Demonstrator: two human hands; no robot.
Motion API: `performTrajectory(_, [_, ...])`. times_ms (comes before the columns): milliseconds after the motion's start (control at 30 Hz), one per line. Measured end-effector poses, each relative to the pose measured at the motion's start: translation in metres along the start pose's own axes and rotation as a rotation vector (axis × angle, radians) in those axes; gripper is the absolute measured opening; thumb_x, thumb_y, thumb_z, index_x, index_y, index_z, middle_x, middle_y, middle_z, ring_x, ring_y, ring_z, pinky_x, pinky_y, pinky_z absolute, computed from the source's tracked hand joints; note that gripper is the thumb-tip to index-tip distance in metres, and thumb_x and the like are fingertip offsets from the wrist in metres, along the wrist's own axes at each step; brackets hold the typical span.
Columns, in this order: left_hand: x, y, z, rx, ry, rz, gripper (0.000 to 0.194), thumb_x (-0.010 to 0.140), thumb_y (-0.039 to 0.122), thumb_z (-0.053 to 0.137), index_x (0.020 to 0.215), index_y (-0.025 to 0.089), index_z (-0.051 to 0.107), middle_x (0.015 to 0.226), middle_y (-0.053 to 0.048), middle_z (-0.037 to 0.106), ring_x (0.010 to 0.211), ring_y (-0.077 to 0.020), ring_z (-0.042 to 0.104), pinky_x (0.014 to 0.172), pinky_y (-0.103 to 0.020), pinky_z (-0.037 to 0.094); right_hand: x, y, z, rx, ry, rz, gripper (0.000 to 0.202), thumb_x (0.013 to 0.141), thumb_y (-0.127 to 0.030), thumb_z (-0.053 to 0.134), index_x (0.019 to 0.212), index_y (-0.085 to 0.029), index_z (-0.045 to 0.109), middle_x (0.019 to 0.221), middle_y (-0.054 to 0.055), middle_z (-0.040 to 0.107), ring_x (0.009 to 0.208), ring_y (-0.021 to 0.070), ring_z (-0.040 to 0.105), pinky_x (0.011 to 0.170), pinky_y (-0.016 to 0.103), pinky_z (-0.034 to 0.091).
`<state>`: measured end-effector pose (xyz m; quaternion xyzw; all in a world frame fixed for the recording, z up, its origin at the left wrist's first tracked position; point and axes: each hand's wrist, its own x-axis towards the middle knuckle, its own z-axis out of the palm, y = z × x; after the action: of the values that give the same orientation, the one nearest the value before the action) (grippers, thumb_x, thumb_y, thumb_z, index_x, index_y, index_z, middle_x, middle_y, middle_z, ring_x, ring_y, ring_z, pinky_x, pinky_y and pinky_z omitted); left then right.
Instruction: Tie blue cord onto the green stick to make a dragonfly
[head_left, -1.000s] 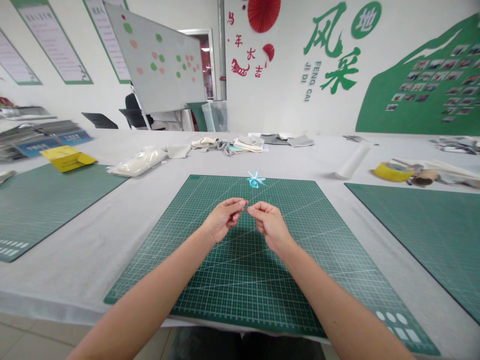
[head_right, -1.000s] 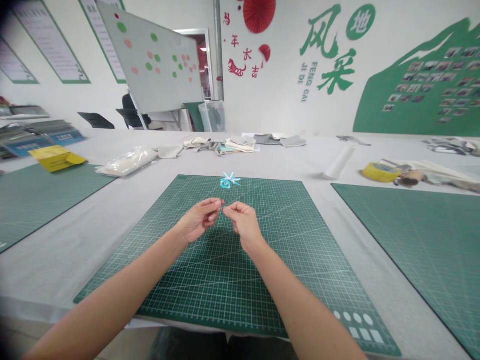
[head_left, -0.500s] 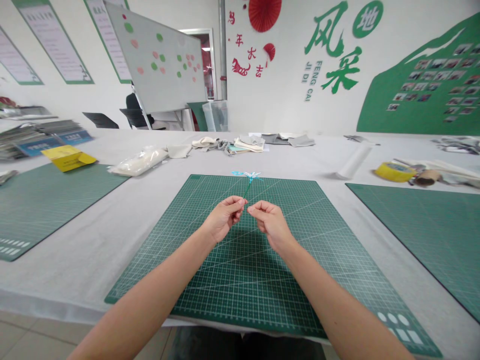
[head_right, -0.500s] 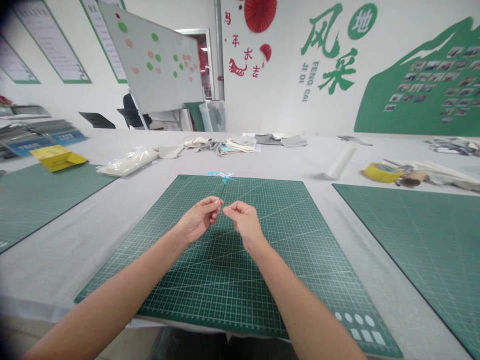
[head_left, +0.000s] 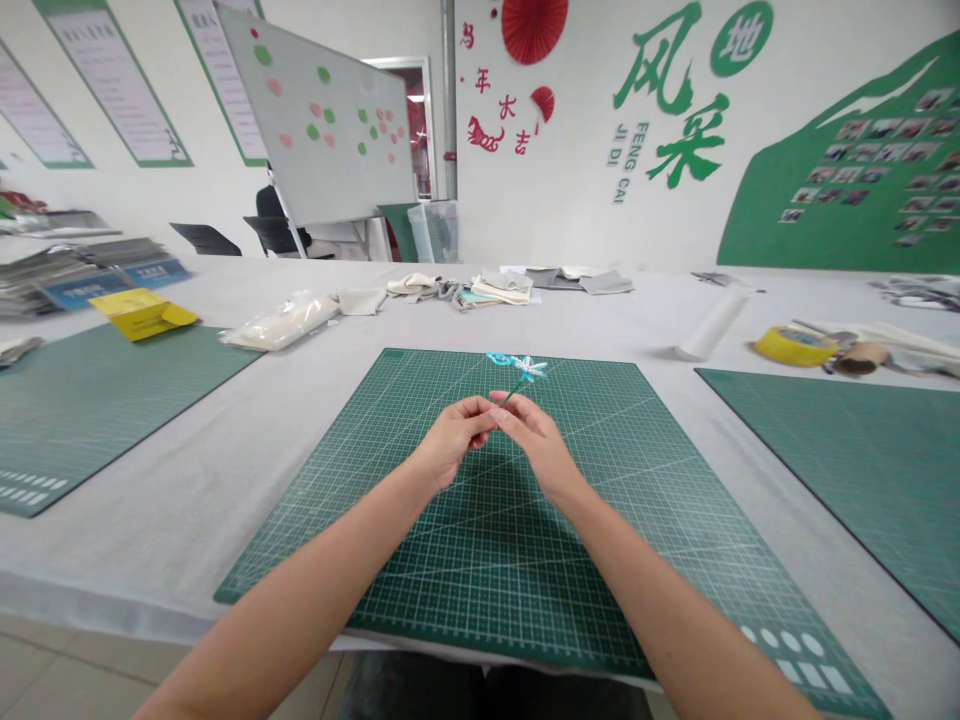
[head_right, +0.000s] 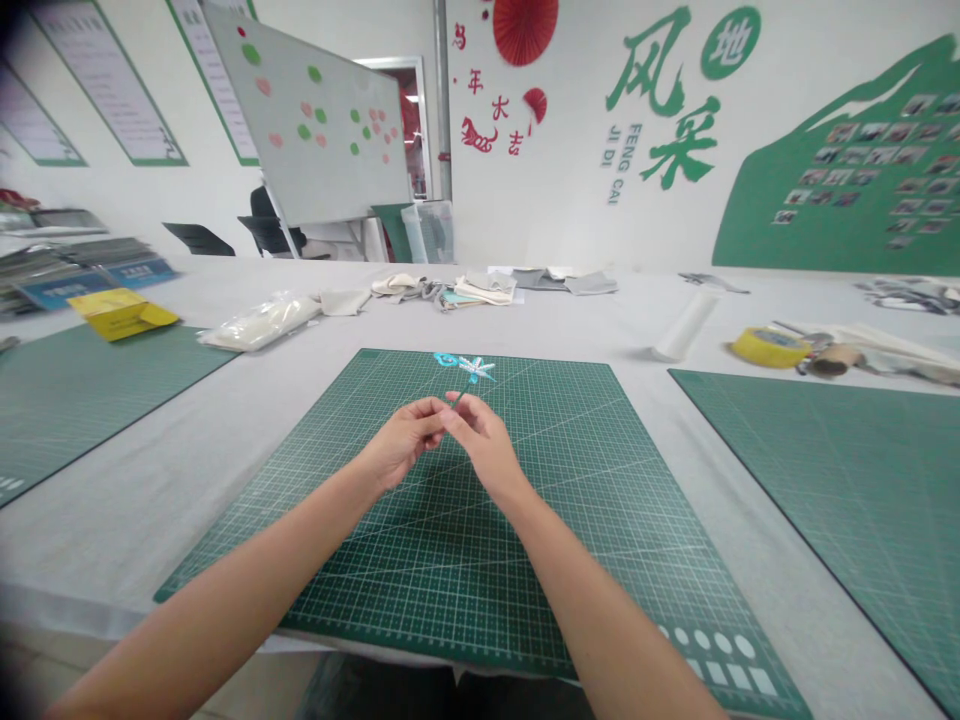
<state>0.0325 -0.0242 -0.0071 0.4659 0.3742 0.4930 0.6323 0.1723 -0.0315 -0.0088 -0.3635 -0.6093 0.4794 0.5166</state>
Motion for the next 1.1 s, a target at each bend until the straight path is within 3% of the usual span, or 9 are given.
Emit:
performTrajectory(67, [0.0, -0.001, 0.0, 0.009, 0.012, 0.01, 0.019, 0.068, 0.028, 0.072, 0.068, 0.014, 0.059, 0.062, 0.004, 0.048, 0.051, -0.0044, 0.036, 0.048, -0.019, 0.026, 0.0, -0.001, 0.001, 0.079, -0.062, 0.147, 0.029, 0.078, -0.042, 0.062, 0.097, -0.02, 0.062, 0.072, -0.001, 0.059, 0.057, 0.0096, 0.051, 0.051, 0.022, 0.041])
performTrajectory(133, [0.001, -0.001, 0.0, 0.011, 0.035, 0.017, 0.02, 0.069, 0.029, 0.072, 0.069, 0.014, 0.059, 0.06, 0.004, 0.047, 0.051, -0.0046, 0.036, 0.048, -0.019, 0.026, 0.001, -0.002, 0.0, 0.095, -0.076, 0.279, 0.03, 0.074, -0.043, 0.067, 0.09, -0.018, 0.061, 0.055, -0.007, 0.047, 0.041, 0.0051, 0.033, 0.037, 0.019, 0.023])
performTrajectory(233, [0.001, 0.002, -0.003, 0.005, 0.065, 0.012, 0.021, 0.07, 0.031, 0.072, 0.071, 0.014, 0.06, 0.06, 0.003, 0.049, 0.052, -0.0049, 0.039, 0.048, -0.018, 0.027, 0.002, -0.001, -0.004, 0.163, -0.116, 0.384, 0.032, 0.073, -0.047, 0.066, 0.082, -0.017, 0.06, 0.044, -0.011, 0.028, 0.037, 0.0036, 0.016, 0.036, 0.02, 0.009])
performTrajectory(367, [0.001, 0.006, -0.004, -0.063, 0.067, 0.015, 0.022, 0.069, 0.031, 0.074, 0.073, 0.014, 0.061, 0.063, 0.002, 0.051, 0.053, -0.0042, 0.041, 0.047, -0.016, 0.028, 0.003, 0.002, -0.009, 0.281, -0.115, 0.381, 0.033, 0.075, -0.051, 0.063, 0.079, -0.018, 0.058, 0.045, -0.012, 0.021, 0.038, 0.0037, 0.011, 0.037, 0.02, 0.007])
performTrajectory(500, [0.002, 0.008, -0.005, -0.121, 0.056, 0.036, 0.02, 0.069, 0.028, 0.074, 0.072, 0.013, 0.061, 0.065, 0.002, 0.05, 0.053, -0.0031, 0.04, 0.047, -0.014, 0.029, 0.01, 0.007, -0.025, 0.104, -0.013, 0.375, 0.032, 0.075, -0.05, 0.06, 0.076, -0.019, 0.06, 0.044, -0.011, 0.023, 0.037, 0.0051, 0.014, 0.038, 0.021, 0.01])
performTrajectory(567, [0.002, 0.009, -0.007, -0.133, 0.051, 0.035, 0.02, 0.069, 0.028, 0.074, 0.072, 0.013, 0.061, 0.065, 0.002, 0.05, 0.053, -0.0029, 0.04, 0.046, -0.014, 0.029, 0.017, 0.011, -0.04, -0.133, 0.052, 0.323, 0.029, 0.076, -0.047, 0.057, 0.072, -0.019, 0.062, 0.042, -0.009, 0.027, 0.037, 0.0066, 0.02, 0.04, 0.022, 0.016])
performTrajectory(700, [0.003, 0.013, -0.012, -0.159, 0.03, 0.033, 0.019, 0.069, 0.027, 0.074, 0.072, 0.013, 0.061, 0.065, 0.002, 0.049, 0.053, -0.0029, 0.04, 0.045, -0.013, 0.029, 0.029, 0.023, -0.079, -0.648, 0.075, 0.185, 0.027, 0.074, -0.041, 0.057, 0.059, -0.02, 0.066, 0.049, -0.002, 0.052, 0.048, 0.0125, 0.044, 0.051, 0.026, 0.03])
performTrajectory(933, [0.005, 0.03, -0.026, -0.176, 0.079, 0.056, 0.02, 0.065, 0.024, 0.077, 0.073, 0.012, 0.061, 0.069, 0.001, 0.052, 0.053, -0.0028, 0.041, 0.043, -0.014, 0.027, 0.032, 0.034, -0.133, -0.795, 0.393, 0.281, 0.031, 0.076, -0.041, 0.052, 0.068, -0.018, 0.072, 0.058, 0.006, 0.064, 0.06, 0.0186, 0.057, 0.059, 0.031, 0.038])
performTrajectory(1100, [0.006, 0.039, -0.04, -0.17, 0.075, 0.092, 0.021, 0.064, 0.023, 0.077, 0.072, 0.012, 0.061, 0.071, 0.001, 0.053, 0.052, -0.0023, 0.041, 0.041, -0.013, 0.026, 0.025, 0.031, -0.155, -1.081, 0.664, 0.431, 0.032, 0.082, -0.034, 0.047, 0.084, -0.018, 0.074, 0.082, 0.015, 0.069, 0.075, 0.026, 0.06, 0.063, 0.036, 0.04])
